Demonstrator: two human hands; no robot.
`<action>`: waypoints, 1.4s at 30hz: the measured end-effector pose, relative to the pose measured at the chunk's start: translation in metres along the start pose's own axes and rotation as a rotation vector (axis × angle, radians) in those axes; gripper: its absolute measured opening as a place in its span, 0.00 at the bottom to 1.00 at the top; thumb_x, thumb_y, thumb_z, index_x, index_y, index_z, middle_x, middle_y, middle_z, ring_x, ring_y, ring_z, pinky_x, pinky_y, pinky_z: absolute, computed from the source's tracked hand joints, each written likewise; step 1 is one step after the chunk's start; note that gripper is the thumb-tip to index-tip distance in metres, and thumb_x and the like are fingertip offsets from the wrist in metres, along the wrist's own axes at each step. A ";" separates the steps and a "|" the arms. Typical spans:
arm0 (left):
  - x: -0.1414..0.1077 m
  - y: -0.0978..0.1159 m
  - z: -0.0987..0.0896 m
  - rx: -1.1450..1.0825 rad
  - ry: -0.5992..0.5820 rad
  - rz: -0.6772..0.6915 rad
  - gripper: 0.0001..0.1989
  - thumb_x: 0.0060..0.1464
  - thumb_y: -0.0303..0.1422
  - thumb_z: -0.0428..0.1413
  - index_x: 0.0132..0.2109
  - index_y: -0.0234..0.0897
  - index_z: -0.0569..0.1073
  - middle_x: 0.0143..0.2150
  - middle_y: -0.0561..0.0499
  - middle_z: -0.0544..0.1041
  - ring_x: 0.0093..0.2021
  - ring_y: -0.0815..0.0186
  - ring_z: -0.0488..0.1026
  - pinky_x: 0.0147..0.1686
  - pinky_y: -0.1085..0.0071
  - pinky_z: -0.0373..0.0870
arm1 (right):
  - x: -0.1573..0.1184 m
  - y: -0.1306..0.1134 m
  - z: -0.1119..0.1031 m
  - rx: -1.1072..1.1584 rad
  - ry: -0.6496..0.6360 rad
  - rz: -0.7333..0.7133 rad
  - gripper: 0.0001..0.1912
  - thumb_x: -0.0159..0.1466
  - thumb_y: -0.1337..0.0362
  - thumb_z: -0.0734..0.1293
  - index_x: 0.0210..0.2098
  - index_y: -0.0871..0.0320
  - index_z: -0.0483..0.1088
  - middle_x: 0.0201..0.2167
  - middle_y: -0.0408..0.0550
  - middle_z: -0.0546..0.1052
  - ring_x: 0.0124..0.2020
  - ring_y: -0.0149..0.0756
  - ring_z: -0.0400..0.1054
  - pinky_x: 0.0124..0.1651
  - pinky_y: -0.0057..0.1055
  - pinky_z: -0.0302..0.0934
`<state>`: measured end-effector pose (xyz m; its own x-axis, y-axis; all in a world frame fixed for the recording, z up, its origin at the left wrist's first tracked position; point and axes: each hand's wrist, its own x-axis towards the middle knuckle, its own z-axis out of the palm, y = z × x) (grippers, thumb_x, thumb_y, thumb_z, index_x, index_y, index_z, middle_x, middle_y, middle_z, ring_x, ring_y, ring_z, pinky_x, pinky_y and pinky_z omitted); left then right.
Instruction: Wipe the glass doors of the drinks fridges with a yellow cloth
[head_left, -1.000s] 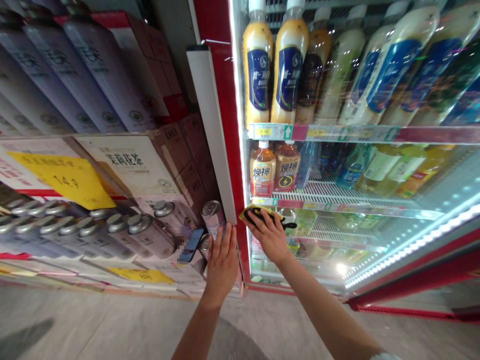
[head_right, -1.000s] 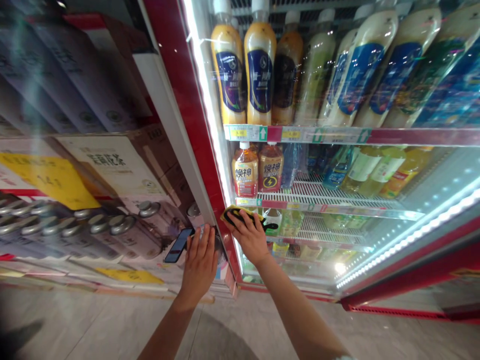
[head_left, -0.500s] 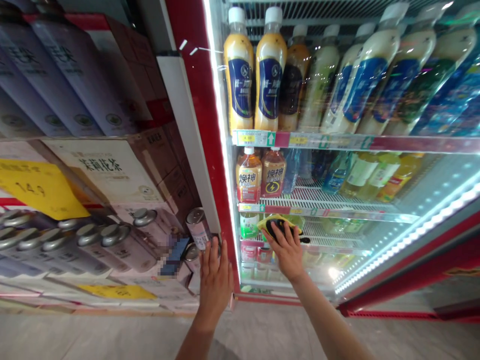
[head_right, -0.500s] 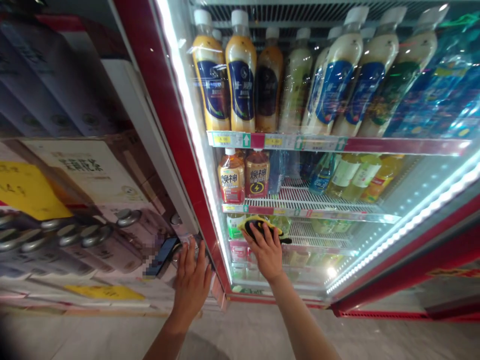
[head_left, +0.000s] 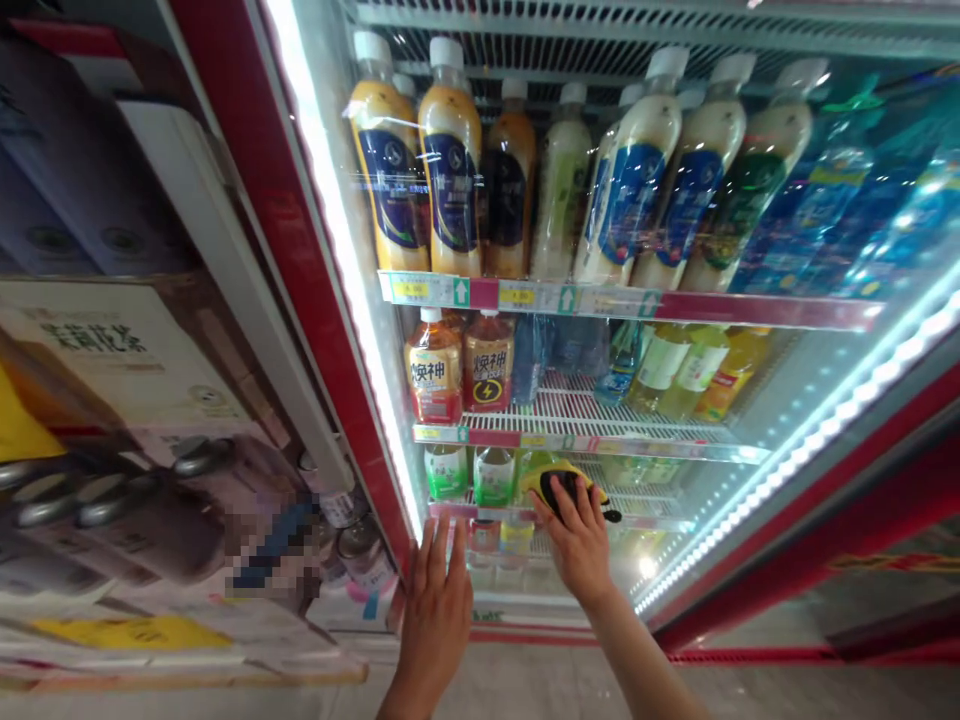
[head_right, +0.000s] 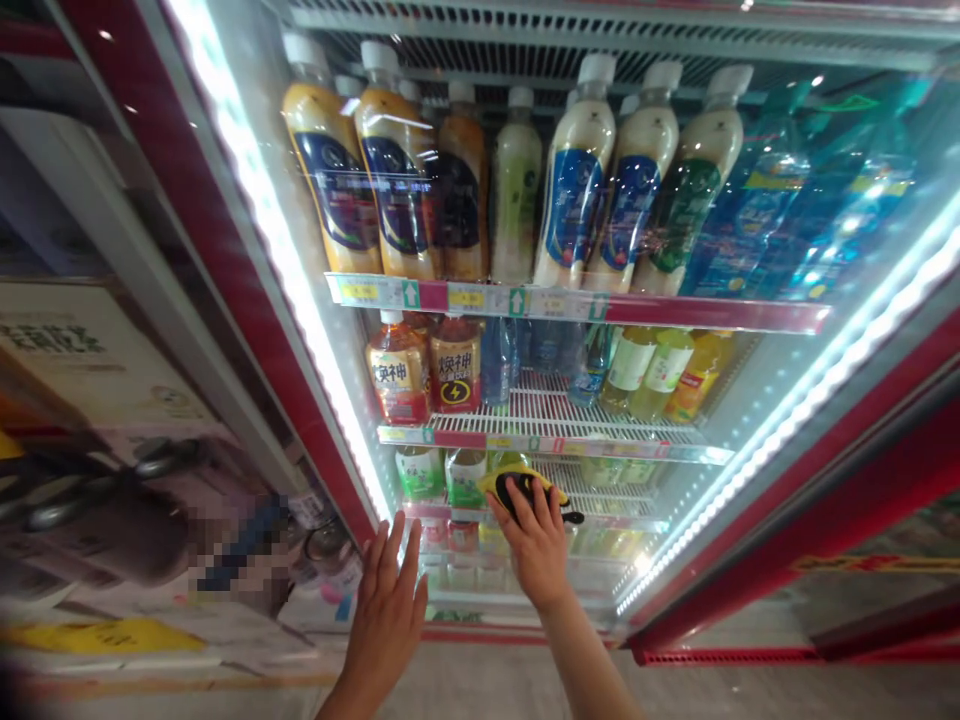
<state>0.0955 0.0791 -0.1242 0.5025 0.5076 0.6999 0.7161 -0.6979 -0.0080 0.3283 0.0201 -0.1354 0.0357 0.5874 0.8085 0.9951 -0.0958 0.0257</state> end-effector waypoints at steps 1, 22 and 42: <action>-0.001 0.006 0.001 0.005 -0.001 0.002 0.41 0.62 0.23 0.49 0.77 0.38 0.43 0.78 0.42 0.50 0.78 0.54 0.46 0.75 0.51 0.49 | -0.009 0.002 0.002 0.007 -0.003 -0.005 0.29 0.70 0.67 0.62 0.68 0.39 0.65 0.66 0.43 0.73 0.74 0.51 0.51 0.76 0.56 0.41; 0.027 0.072 0.016 0.002 -0.053 0.153 0.40 0.62 0.21 0.47 0.77 0.34 0.42 0.79 0.41 0.48 0.79 0.55 0.40 0.76 0.51 0.46 | -0.037 0.052 -0.010 0.064 -0.017 -0.038 0.34 0.67 0.74 0.64 0.68 0.38 0.65 0.71 0.36 0.64 0.78 0.46 0.40 0.79 0.53 0.37; 0.067 0.116 0.101 -0.221 0.168 0.408 0.37 0.66 0.29 0.50 0.77 0.40 0.47 0.80 0.53 0.45 0.79 0.60 0.41 0.77 0.58 0.35 | -0.050 0.125 -0.004 -0.117 0.457 0.274 0.42 0.67 0.73 0.62 0.76 0.42 0.47 0.79 0.47 0.42 0.77 0.62 0.37 0.70 0.74 0.47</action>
<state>0.2612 0.0833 -0.1503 0.6227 0.0947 0.7767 0.3484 -0.9224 -0.1668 0.4501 -0.0248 -0.1700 0.2229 0.1213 0.9673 0.9371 -0.3002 -0.1783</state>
